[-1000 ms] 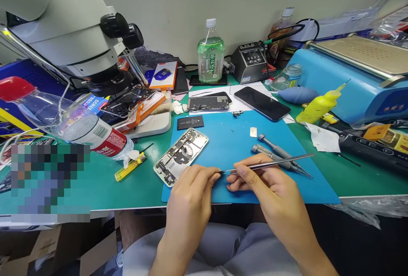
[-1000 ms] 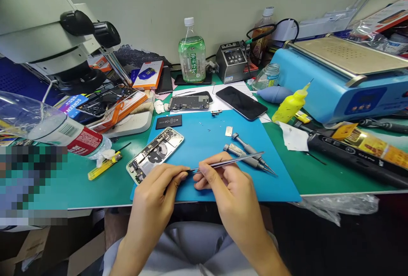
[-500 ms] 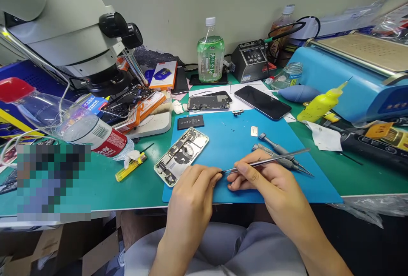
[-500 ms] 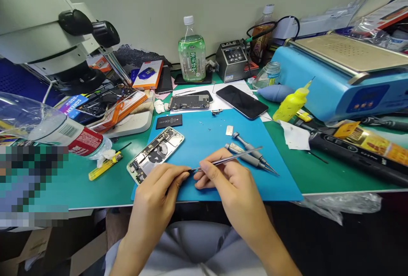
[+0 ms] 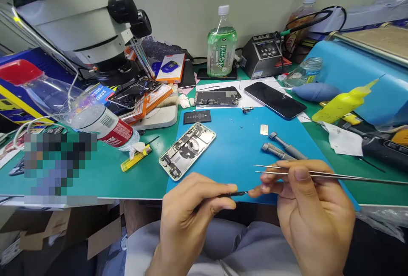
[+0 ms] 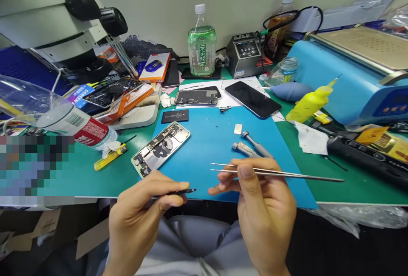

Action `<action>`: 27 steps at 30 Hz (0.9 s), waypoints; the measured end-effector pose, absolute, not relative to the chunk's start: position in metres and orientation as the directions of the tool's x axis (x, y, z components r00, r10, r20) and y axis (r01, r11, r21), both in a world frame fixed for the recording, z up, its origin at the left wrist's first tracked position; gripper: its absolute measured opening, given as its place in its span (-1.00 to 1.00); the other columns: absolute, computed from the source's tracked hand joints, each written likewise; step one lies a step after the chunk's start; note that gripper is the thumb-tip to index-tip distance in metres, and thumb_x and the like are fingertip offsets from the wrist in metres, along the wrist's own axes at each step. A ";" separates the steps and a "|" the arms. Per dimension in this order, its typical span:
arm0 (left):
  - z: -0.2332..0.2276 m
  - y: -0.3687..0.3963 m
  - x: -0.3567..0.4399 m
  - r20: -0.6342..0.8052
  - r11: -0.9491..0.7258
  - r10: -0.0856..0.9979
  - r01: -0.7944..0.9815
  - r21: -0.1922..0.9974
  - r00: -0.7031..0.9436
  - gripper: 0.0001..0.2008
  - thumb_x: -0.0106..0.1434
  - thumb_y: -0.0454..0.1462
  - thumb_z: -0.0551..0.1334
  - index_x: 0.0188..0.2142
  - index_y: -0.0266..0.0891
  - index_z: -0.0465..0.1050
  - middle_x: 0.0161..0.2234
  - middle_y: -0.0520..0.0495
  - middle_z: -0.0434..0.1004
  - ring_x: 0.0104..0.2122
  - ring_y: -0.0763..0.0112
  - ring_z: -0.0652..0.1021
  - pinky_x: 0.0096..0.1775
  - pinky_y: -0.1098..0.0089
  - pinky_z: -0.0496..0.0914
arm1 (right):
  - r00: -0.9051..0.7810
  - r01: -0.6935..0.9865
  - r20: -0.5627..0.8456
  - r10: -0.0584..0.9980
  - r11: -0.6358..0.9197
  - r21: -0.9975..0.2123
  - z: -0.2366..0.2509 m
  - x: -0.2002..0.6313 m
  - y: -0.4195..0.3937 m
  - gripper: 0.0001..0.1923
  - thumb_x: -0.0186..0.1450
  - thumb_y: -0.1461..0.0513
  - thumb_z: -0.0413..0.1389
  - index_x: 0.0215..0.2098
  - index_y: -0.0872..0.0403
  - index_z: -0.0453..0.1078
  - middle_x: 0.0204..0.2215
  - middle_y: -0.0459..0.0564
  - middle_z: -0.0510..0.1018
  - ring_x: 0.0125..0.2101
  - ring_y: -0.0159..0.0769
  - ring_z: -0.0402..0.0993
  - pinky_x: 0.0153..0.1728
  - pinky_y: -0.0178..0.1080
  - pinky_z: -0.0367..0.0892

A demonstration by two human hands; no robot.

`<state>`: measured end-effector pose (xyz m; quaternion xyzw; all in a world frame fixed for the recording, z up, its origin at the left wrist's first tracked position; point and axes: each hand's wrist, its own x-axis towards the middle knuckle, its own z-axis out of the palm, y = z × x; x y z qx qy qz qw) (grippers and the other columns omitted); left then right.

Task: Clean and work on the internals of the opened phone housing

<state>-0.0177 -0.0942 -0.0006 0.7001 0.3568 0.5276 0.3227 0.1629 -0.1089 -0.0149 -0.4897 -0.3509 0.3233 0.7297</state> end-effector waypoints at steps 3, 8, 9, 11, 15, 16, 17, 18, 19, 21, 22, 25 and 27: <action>0.002 -0.095 -0.017 0.540 -0.562 0.824 0.126 0.818 0.169 -0.93 0.42 -0.30 0.39 -0.13 -0.23 0.68 -0.31 0.04 0.76 -0.33 0.51 0.66 -0.23 0.53 0.52 | 0.543 -0.116 0.183 0.819 0.289 -0.950 -0.016 0.163 -0.111 -0.85 0.44 0.08 0.27 -0.20 -0.02 0.57 -0.33 -0.06 0.57 -0.42 -0.26 0.60 -0.58 -0.18 0.65; -0.004 -0.094 -0.016 0.613 -0.629 0.777 0.145 0.763 0.145 -0.91 0.42 -0.33 0.39 -0.10 -0.26 0.65 -0.27 -0.01 0.75 -0.32 0.48 0.66 -0.25 0.48 0.51 | 0.561 -0.131 0.161 0.812 0.279 -0.951 -0.017 0.162 -0.110 -0.88 0.40 0.12 0.31 -0.18 -0.02 0.56 -0.35 -0.06 0.58 -0.45 -0.24 0.60 -0.61 -0.16 0.64; -0.005 -0.094 -0.016 0.634 -0.649 0.761 0.156 0.745 0.136 -0.90 0.42 -0.33 0.39 -0.08 -0.26 0.64 -0.26 -0.01 0.75 -0.32 0.48 0.66 -0.26 0.47 0.51 | 0.565 -0.123 0.162 0.809 0.277 -0.953 -0.017 0.162 -0.110 -0.88 0.39 0.12 0.31 -0.19 -0.02 0.56 -0.35 -0.06 0.59 -0.45 -0.23 0.60 -0.61 -0.16 0.64; -0.005 -0.096 -0.016 0.676 -0.686 0.727 0.183 0.704 0.121 -0.89 0.44 -0.33 0.37 -0.05 -0.25 0.63 -0.26 0.00 0.75 -0.34 0.47 0.66 -0.28 0.45 0.52 | 0.572 -0.099 0.167 0.803 0.269 -0.958 -0.017 0.161 -0.109 -0.87 0.39 0.11 0.32 -0.20 -0.01 0.56 -0.37 -0.06 0.59 -0.45 -0.23 0.61 -0.60 -0.17 0.64; -0.002 -0.097 -0.017 0.714 -0.722 0.689 0.213 0.658 0.125 -0.90 0.47 -0.31 0.35 -0.05 -0.26 0.60 -0.26 0.01 0.76 -0.35 0.47 0.68 -0.29 0.44 0.53 | 0.576 -0.082 0.170 0.799 0.264 -0.961 -0.020 0.162 -0.111 -0.86 0.38 0.10 0.32 -0.21 -0.01 0.56 -0.37 -0.05 0.61 -0.46 -0.22 0.61 -0.60 -0.17 0.64; -0.002 -0.097 -0.017 0.717 -0.724 0.686 0.215 0.655 0.125 -0.90 0.47 -0.31 0.35 -0.06 -0.27 0.60 -0.26 0.01 0.76 -0.34 0.47 0.68 -0.29 0.44 0.54 | 0.577 -0.085 0.166 0.800 0.261 -0.962 -0.020 0.162 -0.112 -0.86 0.37 0.10 0.32 -0.21 -0.01 0.56 -0.36 -0.05 0.61 -0.46 -0.22 0.61 -0.60 -0.16 0.64; -0.002 -0.097 -0.018 0.717 -0.724 0.686 0.217 0.655 0.123 -0.90 0.46 -0.32 0.35 -0.06 -0.27 0.60 -0.26 0.01 0.76 -0.34 0.47 0.68 -0.28 0.44 0.54 | 0.577 -0.087 0.162 0.800 0.258 -0.962 -0.021 0.163 -0.113 -0.86 0.37 0.11 0.32 -0.20 -0.02 0.56 -0.36 -0.04 0.62 -0.46 -0.21 0.61 -0.59 -0.16 0.64; -0.002 -0.096 -0.018 0.716 -0.722 0.687 0.218 0.656 0.121 -0.90 0.46 -0.32 0.35 -0.06 -0.28 0.60 -0.25 0.01 0.76 -0.33 0.47 0.68 -0.27 0.44 0.53 | 0.578 -0.087 0.158 0.801 0.253 -0.964 -0.022 0.163 -0.114 -0.87 0.37 0.11 0.32 -0.19 -0.02 0.56 -0.35 -0.04 0.62 -0.45 -0.21 0.62 -0.59 -0.15 0.64; -0.003 -0.096 -0.019 0.713 -0.720 0.690 0.222 0.658 0.125 -0.90 0.46 -0.33 0.35 -0.06 -0.28 0.60 -0.25 0.00 0.76 -0.33 0.47 0.68 -0.27 0.45 0.53 | 0.580 -0.085 0.155 0.799 0.249 -0.965 -0.023 0.164 -0.114 -0.86 0.37 0.11 0.33 -0.19 -0.02 0.56 -0.34 -0.04 0.62 -0.44 -0.20 0.62 -0.58 -0.16 0.64; -0.005 -0.095 -0.017 0.676 -0.694 0.717 0.265 0.669 0.169 -0.91 0.47 -0.34 0.35 -0.06 -0.28 0.60 -0.24 -0.02 0.75 -0.31 0.46 0.67 -0.25 0.43 0.53 | 0.592 -0.084 0.152 0.792 0.248 -0.965 -0.024 0.164 -0.113 -0.85 0.37 0.11 0.32 -0.18 -0.01 0.57 -0.35 -0.02 0.62 -0.43 -0.20 0.61 -0.59 -0.17 0.62; -0.007 -0.094 -0.015 0.644 -0.673 0.737 0.311 0.671 0.204 -0.91 0.47 -0.34 0.34 -0.07 -0.27 0.61 -0.24 -0.02 0.74 -0.30 0.44 0.66 -0.24 0.41 0.53 | 0.604 -0.084 0.152 0.782 0.253 -0.964 -0.023 0.163 -0.112 -0.85 0.37 0.11 0.31 -0.17 -0.01 0.57 -0.36 -0.02 0.61 -0.44 -0.20 0.59 -0.61 -0.17 0.60; -0.012 -0.091 -0.006 0.564 -0.614 0.780 0.504 0.608 0.271 -0.87 0.47 -0.34 0.32 -0.04 -0.22 0.64 -0.28 -0.02 0.72 -0.31 0.35 0.62 -0.24 0.33 0.50 | 0.685 -0.068 0.189 0.703 0.321 -0.945 -0.019 0.159 -0.105 -0.88 0.37 0.13 0.30 -0.17 -0.04 0.56 -0.40 -0.08 0.51 -0.47 -0.26 0.44 -0.57 -0.15 0.56; -0.015 -0.087 0.002 0.585 -0.605 0.767 0.598 0.525 0.262 -0.80 0.49 -0.35 0.29 0.05 -0.21 0.63 -0.31 -0.03 0.69 -0.35 0.33 0.58 -0.26 0.30 0.48 | 0.732 -0.064 0.213 0.647 0.377 -0.924 -0.015 0.156 -0.099 -0.90 0.35 0.15 0.32 -0.18 -0.07 0.55 -0.42 -0.14 0.41 -0.48 -0.30 0.30 -0.48 -0.14 0.53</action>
